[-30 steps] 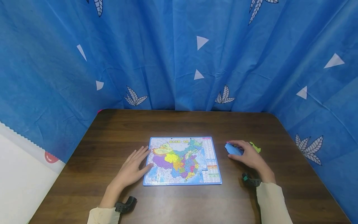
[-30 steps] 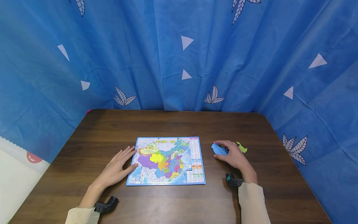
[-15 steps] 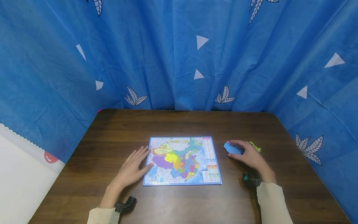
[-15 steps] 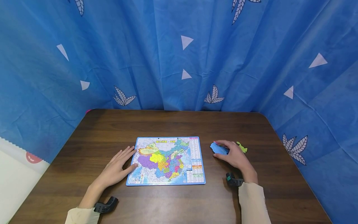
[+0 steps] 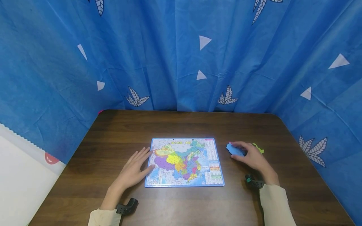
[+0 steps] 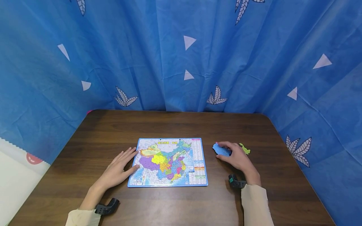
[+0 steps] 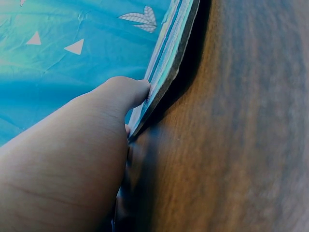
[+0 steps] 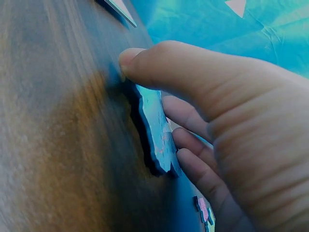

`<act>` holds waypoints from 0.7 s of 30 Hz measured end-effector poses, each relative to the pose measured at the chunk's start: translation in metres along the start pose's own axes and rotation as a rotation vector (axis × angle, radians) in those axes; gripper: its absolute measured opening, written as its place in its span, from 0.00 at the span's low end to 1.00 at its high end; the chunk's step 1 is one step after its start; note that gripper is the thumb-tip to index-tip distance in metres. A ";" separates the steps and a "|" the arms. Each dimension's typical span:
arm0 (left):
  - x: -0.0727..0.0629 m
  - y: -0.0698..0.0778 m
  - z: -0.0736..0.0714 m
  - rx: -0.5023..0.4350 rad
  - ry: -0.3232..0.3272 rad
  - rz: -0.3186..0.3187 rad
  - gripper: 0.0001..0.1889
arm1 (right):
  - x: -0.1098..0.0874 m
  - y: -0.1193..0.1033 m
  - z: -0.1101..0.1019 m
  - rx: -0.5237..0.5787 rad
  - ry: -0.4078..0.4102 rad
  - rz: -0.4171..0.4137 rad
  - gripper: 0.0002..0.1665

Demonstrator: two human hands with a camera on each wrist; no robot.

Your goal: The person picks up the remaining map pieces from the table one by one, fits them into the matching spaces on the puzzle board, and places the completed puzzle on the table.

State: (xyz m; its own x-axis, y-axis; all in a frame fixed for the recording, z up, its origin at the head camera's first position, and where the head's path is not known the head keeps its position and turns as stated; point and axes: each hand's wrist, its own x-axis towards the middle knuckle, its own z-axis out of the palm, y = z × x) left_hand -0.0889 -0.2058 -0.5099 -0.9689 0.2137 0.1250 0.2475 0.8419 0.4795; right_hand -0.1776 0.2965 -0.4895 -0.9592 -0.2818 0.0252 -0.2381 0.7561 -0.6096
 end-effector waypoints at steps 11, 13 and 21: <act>0.000 -0.001 0.000 0.003 0.001 0.002 0.38 | -0.002 -0.005 0.000 0.025 0.012 -0.003 0.40; 0.000 -0.002 0.001 0.001 0.001 0.002 0.38 | -0.002 -0.006 0.000 0.022 0.014 -0.012 0.40; 0.000 -0.001 0.000 0.002 -0.002 -0.002 0.38 | 0.000 -0.011 -0.001 0.038 0.012 0.002 0.39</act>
State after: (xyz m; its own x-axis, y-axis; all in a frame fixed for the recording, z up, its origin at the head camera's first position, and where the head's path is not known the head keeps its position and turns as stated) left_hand -0.0888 -0.2070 -0.5110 -0.9693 0.2132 0.1226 0.2459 0.8433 0.4780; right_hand -0.1747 0.2890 -0.4818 -0.9614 -0.2732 0.0328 -0.2304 0.7339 -0.6389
